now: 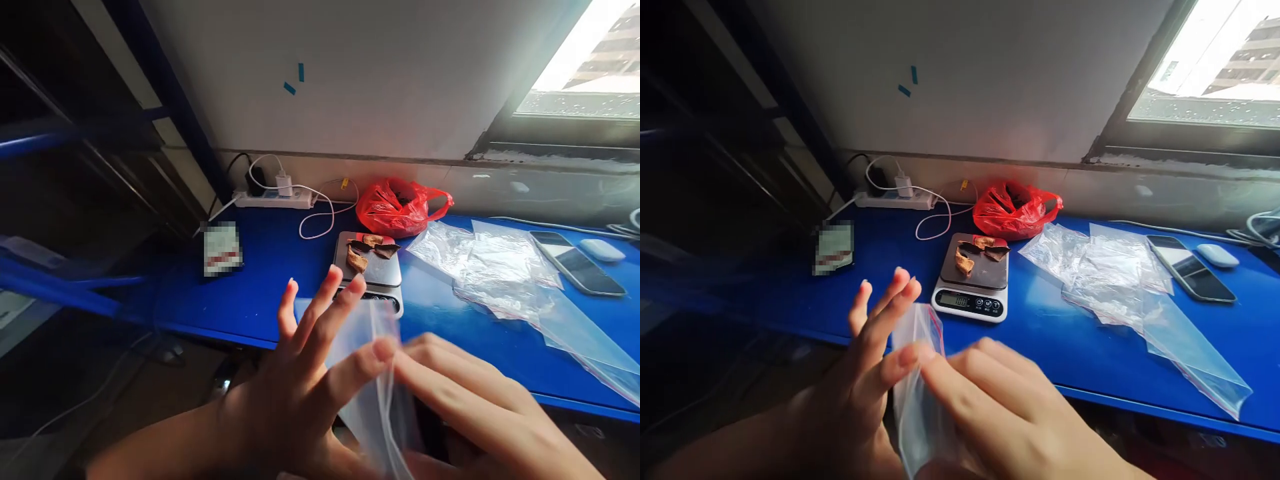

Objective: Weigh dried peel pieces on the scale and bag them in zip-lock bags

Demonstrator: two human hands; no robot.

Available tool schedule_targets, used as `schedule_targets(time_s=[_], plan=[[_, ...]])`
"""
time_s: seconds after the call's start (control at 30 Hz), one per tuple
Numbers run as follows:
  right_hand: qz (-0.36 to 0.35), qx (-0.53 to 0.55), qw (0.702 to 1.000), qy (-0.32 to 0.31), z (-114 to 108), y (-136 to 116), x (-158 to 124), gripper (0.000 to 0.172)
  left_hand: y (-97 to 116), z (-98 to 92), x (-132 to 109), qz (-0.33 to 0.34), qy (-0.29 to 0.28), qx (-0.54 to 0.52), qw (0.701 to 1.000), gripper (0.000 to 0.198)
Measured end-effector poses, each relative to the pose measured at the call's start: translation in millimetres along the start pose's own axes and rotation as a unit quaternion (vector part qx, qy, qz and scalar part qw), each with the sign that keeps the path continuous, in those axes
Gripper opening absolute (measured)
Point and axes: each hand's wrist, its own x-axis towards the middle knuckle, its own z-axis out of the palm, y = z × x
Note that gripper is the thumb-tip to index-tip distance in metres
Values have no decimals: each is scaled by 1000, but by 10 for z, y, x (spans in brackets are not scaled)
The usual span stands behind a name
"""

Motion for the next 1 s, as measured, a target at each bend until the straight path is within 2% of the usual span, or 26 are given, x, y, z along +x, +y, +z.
schedule_targets(time_s=[0.07,0.13,0.17,0.2,0.27,0.3,0.37,0.5,0.57,0.63,0.7,0.83,0.93,1.0], plan=[[-31,-24,998,40,127,-104,187,47,-8,-84,74,50,17,7,999,91],[-33,-83,990,107,273,-171,251,18,-27,-152,110,63,-21,3,998,90],[-32,-107,984,137,337,-192,247,9,-38,-179,119,62,-50,0,997,87],[-39,-118,979,159,384,-206,229,15,-49,-201,125,60,-78,-7,995,85],[-85,-109,978,159,421,-227,171,29,-64,-235,136,62,-118,-35,990,94],[-119,-97,978,144,412,-236,142,34,-66,-250,143,65,-137,-56,987,101],[-163,-77,980,77,366,-249,99,38,-59,-282,160,74,-171,-105,977,112],[-136,3,989,-60,338,-207,73,33,-22,-348,197,76,-240,-180,951,111],[-142,10,985,-96,407,-153,68,23,-15,-350,213,76,-276,-204,936,104],[-155,-2,982,-110,523,-99,68,15,-26,-317,223,81,-301,-228,922,99],[-148,22,983,-104,661,-61,93,16,-56,-270,223,74,-305,-257,914,100],[-94,125,984,-90,878,-30,267,20,-170,-284,193,14,-259,-293,920,107],[-89,126,978,-141,896,-6,443,23,-285,-408,153,-25,-261,-263,929,108],[-145,101,966,-188,860,23,526,19,-354,-479,133,-52,-280,-232,930,110]])
